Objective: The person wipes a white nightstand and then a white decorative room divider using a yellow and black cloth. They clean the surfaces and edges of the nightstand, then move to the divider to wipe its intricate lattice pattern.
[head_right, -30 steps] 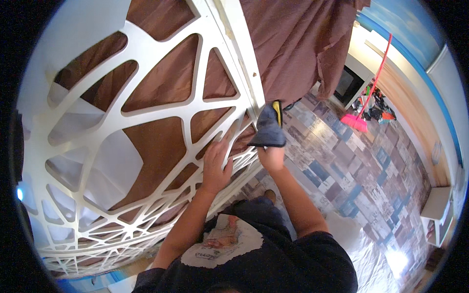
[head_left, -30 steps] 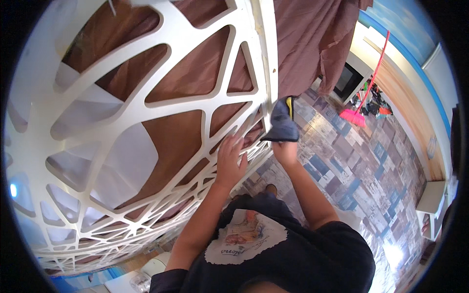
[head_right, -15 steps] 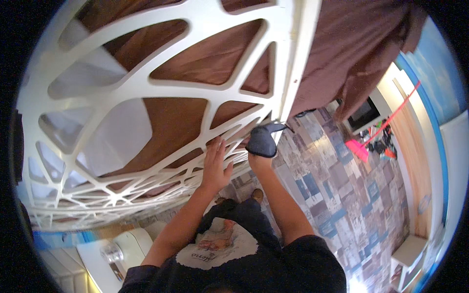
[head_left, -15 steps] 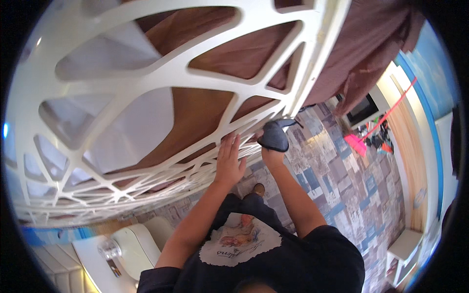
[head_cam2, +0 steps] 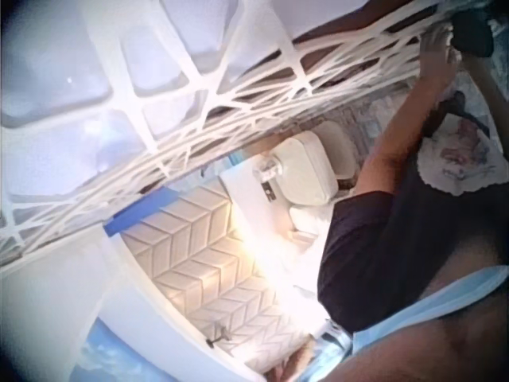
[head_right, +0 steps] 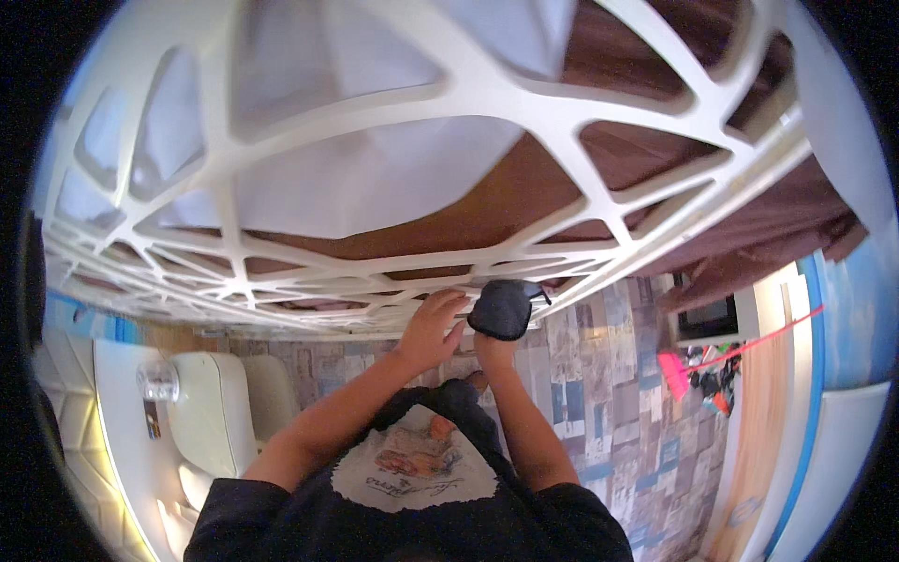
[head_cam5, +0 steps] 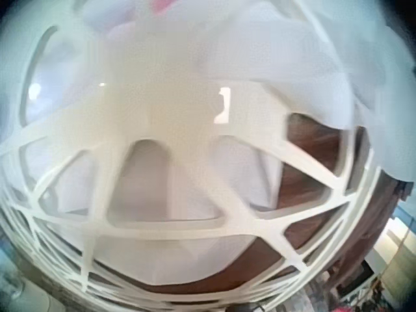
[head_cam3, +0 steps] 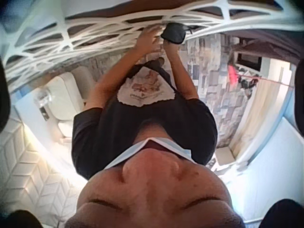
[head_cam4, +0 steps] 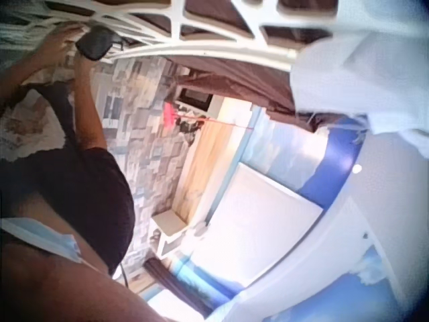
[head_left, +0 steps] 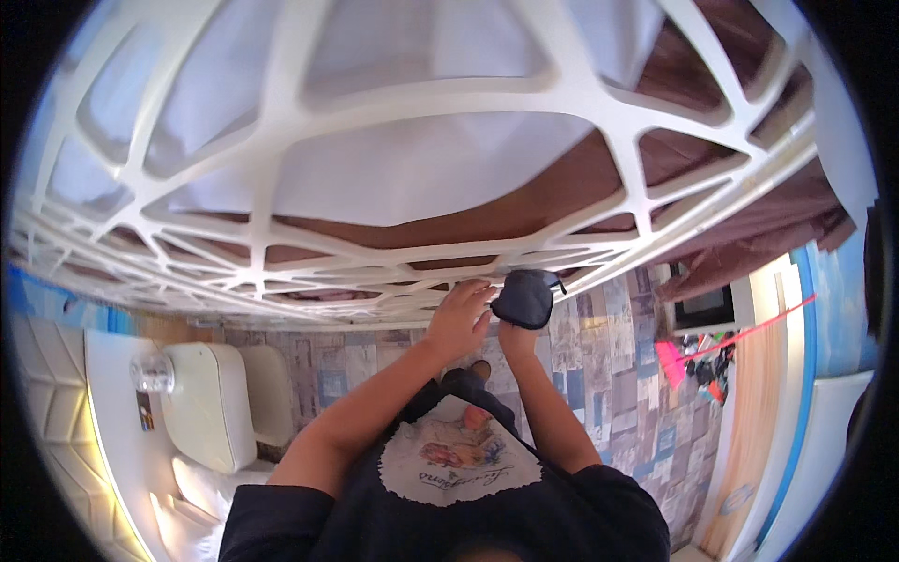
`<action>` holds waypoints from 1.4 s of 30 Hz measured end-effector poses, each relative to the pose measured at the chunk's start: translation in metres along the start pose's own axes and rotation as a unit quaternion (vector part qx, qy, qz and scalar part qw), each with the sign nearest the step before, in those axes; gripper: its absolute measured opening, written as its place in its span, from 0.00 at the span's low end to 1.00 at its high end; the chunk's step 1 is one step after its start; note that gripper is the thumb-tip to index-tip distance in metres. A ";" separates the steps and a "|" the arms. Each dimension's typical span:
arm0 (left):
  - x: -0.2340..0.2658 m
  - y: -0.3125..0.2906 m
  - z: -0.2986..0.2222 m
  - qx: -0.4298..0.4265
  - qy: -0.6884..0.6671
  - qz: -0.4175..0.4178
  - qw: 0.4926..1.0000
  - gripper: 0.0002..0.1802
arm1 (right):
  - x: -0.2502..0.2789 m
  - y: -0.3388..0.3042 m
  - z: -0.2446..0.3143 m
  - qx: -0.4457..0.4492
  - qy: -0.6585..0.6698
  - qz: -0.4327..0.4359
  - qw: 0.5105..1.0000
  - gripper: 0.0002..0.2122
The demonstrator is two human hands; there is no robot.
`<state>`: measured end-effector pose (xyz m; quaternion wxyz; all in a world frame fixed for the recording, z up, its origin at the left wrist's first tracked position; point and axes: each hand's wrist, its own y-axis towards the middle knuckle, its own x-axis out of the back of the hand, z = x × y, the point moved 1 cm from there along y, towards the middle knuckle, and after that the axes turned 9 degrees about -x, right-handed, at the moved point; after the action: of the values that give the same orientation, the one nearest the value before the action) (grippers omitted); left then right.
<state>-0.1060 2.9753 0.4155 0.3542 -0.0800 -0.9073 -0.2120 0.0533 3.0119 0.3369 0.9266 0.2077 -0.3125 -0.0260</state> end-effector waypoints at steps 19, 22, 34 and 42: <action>0.068 -0.118 0.073 0.203 -0.224 -0.273 0.913 0.42 | -0.085 -0.005 0.139 -0.153 0.054 0.164 0.973 0.13; 0.073 -0.123 0.063 0.201 -0.396 -0.262 0.857 0.41 | -0.068 -0.007 0.160 -0.155 0.047 0.304 0.939 0.13; 0.086 -0.129 0.042 0.294 -0.295 -0.595 0.687 0.16 | -0.048 0.043 0.237 0.187 0.060 0.388 0.900 0.16; 0.062 -0.054 0.062 0.333 0.054 -0.260 0.905 0.14 | -0.038 0.101 0.197 0.343 0.031 0.235 0.909 0.20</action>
<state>-0.2059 2.9540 0.3988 0.3409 0.2924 -0.8934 0.0138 -0.1014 3.0377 0.4976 0.7866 0.4343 -0.3132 0.3076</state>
